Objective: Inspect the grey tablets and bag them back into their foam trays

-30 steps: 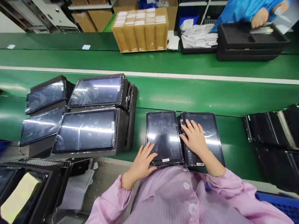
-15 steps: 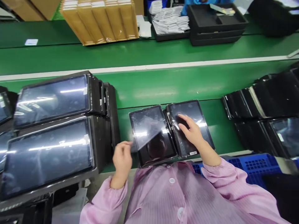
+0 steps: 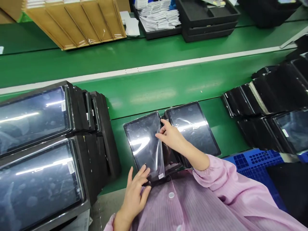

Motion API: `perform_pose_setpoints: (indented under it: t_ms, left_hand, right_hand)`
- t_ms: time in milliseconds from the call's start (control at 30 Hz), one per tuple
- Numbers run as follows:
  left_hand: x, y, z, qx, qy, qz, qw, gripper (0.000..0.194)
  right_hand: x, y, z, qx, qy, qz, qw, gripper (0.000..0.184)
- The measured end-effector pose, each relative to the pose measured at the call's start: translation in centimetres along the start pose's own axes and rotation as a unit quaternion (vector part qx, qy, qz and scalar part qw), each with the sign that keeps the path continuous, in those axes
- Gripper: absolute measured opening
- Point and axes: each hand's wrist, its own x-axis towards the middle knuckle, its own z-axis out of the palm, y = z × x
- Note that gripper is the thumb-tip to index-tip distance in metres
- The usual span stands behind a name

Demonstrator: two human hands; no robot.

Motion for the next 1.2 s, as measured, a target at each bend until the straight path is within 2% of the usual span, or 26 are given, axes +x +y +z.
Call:
perform_pose_setpoints:
  t_ms: [67,233,300,367,433,500,600,633,667,700,733,800,867,933,1000,1067,1133,1200]
  left_hand:
    - [-0.3,-0.2,0.0,0.084,-0.022,0.031,0.996,0.010]
    - [-0.5,-0.1,0.5,0.146,-0.008,0.053,0.988,0.014]
    - [-0.4,0.0,0.5,0.158,-0.006,0.059,0.986,0.014]
    - [-0.3,0.1,0.4,0.173,-0.004,0.066,0.983,0.013]
    - [-0.1,0.3,0.3,0.187,-0.002,0.066,0.980,0.013]
    - [0.1,0.4,0.2,0.202,0.001,0.060,0.978,0.015]
    - [0.2,0.7,0.1,0.224,0.001,0.059,0.973,0.020]
    - [0.2,0.9,0.1,0.231,-0.001,0.058,0.971,0.021]
    - [0.2,1.2,0.2,0.240,-0.003,0.055,0.969,0.022]
    - [0.3,1.6,0.3,0.254,0.000,0.048,0.966,0.022]
    - [0.6,2.0,0.5,0.272,0.005,0.036,0.962,0.023]
    - [1.9,2.8,1.0,0.317,0.016,0.005,0.948,0.024]
    - [4.5,3.1,1.5,0.353,0.015,-0.031,0.935,0.026]
    - [8.1,2.7,2.1,0.363,0.005,-0.068,0.929,0.026]
    - [12.2,2.0,2.6,0.339,0.015,-0.102,0.935,0.025]
    - [15.6,1.6,3.1,0.300,0.039,-0.126,0.945,0.023]
    - [17.4,2.1,3.8,0.277,0.025,-0.117,0.953,0.022]
    - [17.3,3.5,4.8,0.247,-0.060,-0.025,0.967,0.027]
  right_hand:
    - [-0.2,-1.2,0.4,-0.123,0.002,-0.024,0.992,0.061]
    - [-0.9,-2.7,0.2,-0.197,-0.029,0.015,0.980,0.062]
    - [-0.7,-2.9,0.3,-0.263,-0.029,0.030,0.964,0.061]
    - [-0.9,-3.0,0.7,-0.331,-0.034,-0.010,0.943,0.050]
    - [-1.8,-2.9,1.1,-0.362,-0.064,-0.119,0.922,0.041]
    - [-3.6,-2.7,1.3,-0.354,-0.132,-0.271,0.885,0.031]
    - [-7.1,-1.8,0.8,-0.286,-0.260,-0.497,0.777,0.014]
    - [-8.1,-1.4,0.4,-0.251,-0.282,-0.554,0.742,0.010]
    - [-8.9,-0.9,-0.2,-0.215,-0.284,-0.596,0.719,0.009]
    - [-9.3,-0.4,-0.9,-0.187,-0.267,-0.618,0.715,0.010]
    - [-9.3,0.2,-1.8,-0.171,-0.234,-0.616,0.732,0.011]
    - [-8.3,1.5,-4.0,-0.172,-0.134,-0.549,0.807,0.015]
    - [-6.0,3.0,-6.7,-0.181,-0.021,-0.435,0.882,0.019]
    - [-3.0,4.6,-9.8,-0.171,0.095,-0.322,0.926,0.023]
    - [0.4,6.2,-12.9,-0.151,0.199,-0.228,0.941,0.024]
    - [3.5,7.6,-15.6,-0.136,0.247,-0.166,0.945,0.024]
    - [5.8,8.6,-17.3,-0.122,0.240,-0.142,0.953,0.027]
    - [6.9,9.4,-18.1,-0.107,0.222,-0.137,0.959,0.033]
